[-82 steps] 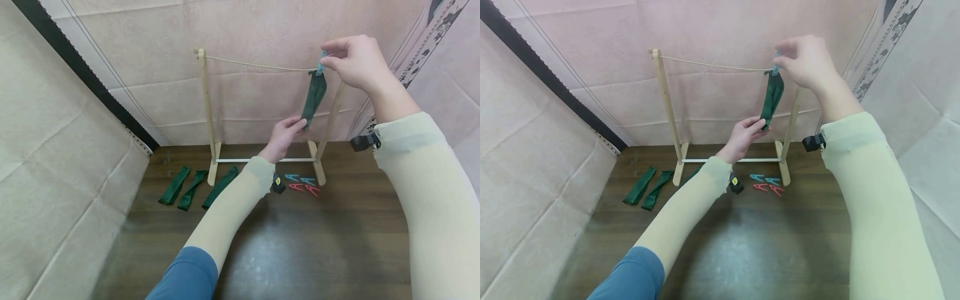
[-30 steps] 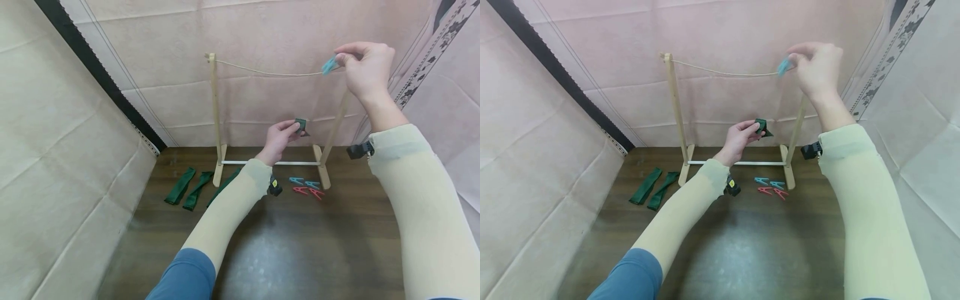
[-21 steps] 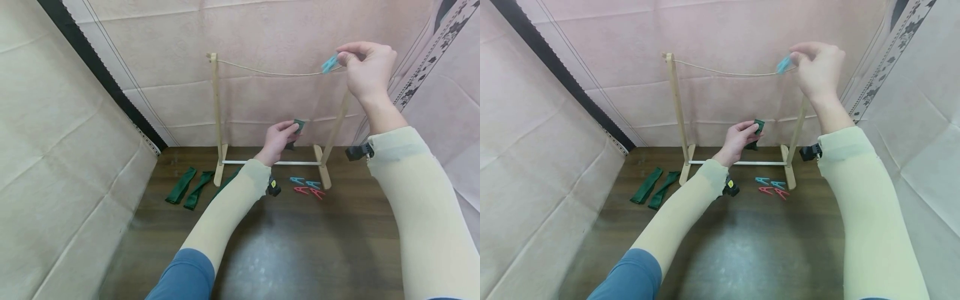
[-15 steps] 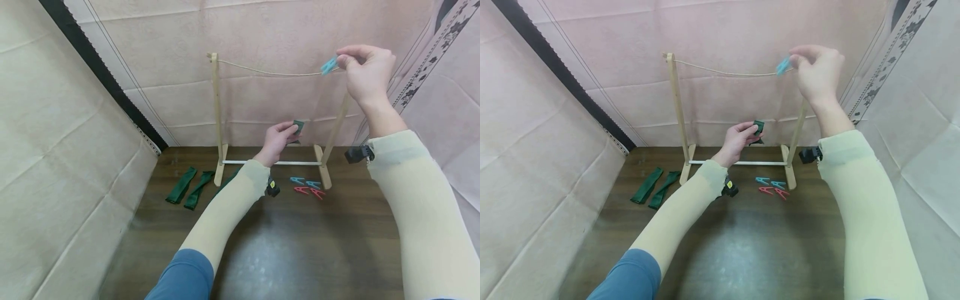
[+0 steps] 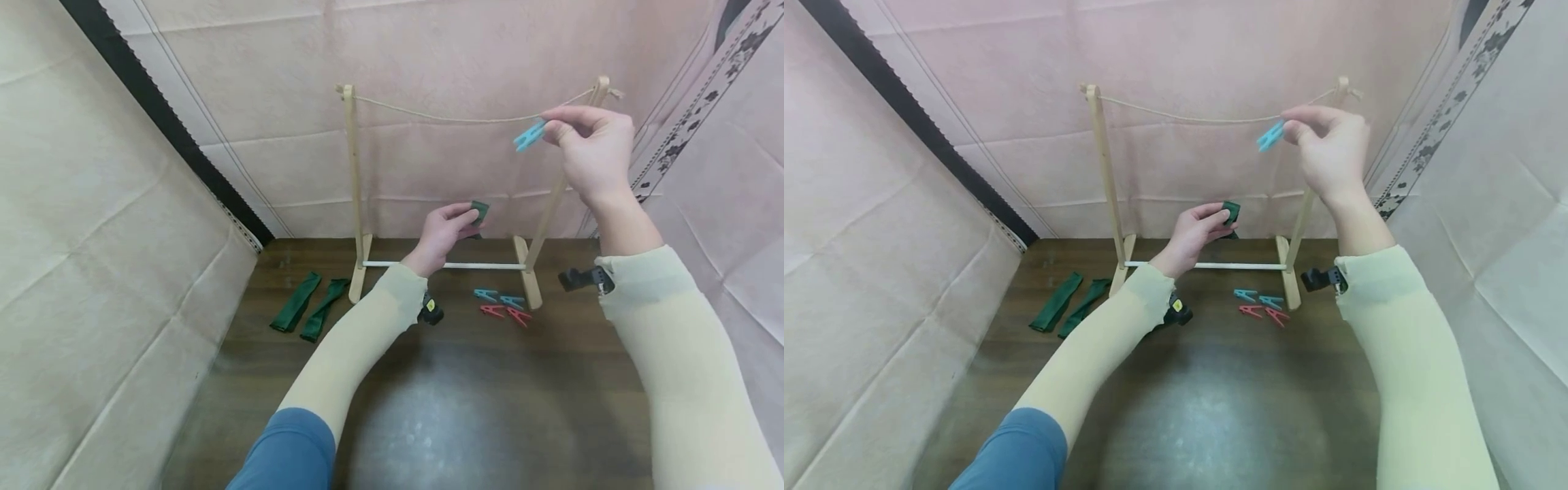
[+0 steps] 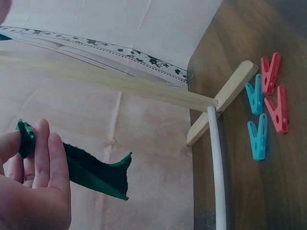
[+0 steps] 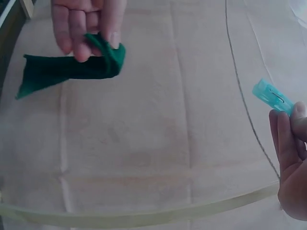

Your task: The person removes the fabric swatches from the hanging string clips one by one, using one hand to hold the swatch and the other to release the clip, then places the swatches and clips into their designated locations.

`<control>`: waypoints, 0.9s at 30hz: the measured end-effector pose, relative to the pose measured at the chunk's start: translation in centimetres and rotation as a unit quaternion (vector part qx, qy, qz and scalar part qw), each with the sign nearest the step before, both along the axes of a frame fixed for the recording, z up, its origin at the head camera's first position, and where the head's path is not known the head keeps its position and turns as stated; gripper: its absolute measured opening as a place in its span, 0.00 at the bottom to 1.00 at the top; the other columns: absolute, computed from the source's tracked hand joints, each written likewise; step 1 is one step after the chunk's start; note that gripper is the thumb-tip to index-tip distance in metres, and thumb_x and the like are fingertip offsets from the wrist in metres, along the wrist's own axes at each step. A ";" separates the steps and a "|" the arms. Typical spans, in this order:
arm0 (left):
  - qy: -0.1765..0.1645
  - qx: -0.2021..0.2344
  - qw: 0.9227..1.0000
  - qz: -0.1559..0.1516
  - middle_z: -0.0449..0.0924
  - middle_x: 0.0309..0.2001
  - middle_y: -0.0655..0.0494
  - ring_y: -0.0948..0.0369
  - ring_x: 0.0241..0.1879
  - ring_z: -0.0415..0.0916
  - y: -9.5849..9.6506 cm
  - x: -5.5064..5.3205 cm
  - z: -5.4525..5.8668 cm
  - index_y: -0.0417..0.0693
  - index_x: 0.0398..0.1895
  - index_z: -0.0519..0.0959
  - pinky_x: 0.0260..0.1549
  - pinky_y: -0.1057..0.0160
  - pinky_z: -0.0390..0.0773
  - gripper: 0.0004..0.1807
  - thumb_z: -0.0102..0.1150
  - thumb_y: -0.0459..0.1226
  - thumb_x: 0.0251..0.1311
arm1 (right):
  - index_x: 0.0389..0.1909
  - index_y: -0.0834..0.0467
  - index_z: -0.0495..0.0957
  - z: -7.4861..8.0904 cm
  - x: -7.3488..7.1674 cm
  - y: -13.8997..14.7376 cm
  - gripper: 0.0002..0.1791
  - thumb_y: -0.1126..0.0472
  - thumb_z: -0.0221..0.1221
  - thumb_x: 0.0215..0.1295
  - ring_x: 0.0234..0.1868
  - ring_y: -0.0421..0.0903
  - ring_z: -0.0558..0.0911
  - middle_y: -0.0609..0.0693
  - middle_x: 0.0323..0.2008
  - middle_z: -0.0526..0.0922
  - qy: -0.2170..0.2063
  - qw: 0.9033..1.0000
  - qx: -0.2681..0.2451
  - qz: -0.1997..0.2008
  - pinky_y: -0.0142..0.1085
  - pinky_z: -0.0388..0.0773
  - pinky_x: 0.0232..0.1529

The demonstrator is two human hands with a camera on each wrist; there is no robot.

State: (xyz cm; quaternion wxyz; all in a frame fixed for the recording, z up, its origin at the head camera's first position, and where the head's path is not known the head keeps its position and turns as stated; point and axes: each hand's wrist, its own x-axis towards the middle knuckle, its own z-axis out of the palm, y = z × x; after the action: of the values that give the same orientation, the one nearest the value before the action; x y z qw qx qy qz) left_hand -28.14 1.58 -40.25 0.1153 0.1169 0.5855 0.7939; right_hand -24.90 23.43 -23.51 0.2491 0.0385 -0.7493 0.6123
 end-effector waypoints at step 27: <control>-0.105 -0.051 0.993 -0.026 0.85 0.58 0.38 0.59 0.40 0.89 -7.3 2.9 -7.2 0.37 0.68 0.79 0.54 0.57 0.86 0.20 0.63 0.34 0.77 | 0.60 0.62 0.86 -22.0 3.7 2.3 0.20 0.53 0.67 0.77 0.47 0.32 0.86 0.47 0.50 0.91 -0.144 0.986 0.078 0.026 0.23 0.79 0.48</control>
State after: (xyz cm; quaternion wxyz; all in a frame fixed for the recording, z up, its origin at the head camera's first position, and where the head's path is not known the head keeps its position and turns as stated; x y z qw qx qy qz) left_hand -25.27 -5.77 -47.46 0.2023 0.0416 0.6070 0.7674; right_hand -21.19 25.75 -45.49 0.1186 -0.0115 -0.8215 0.5576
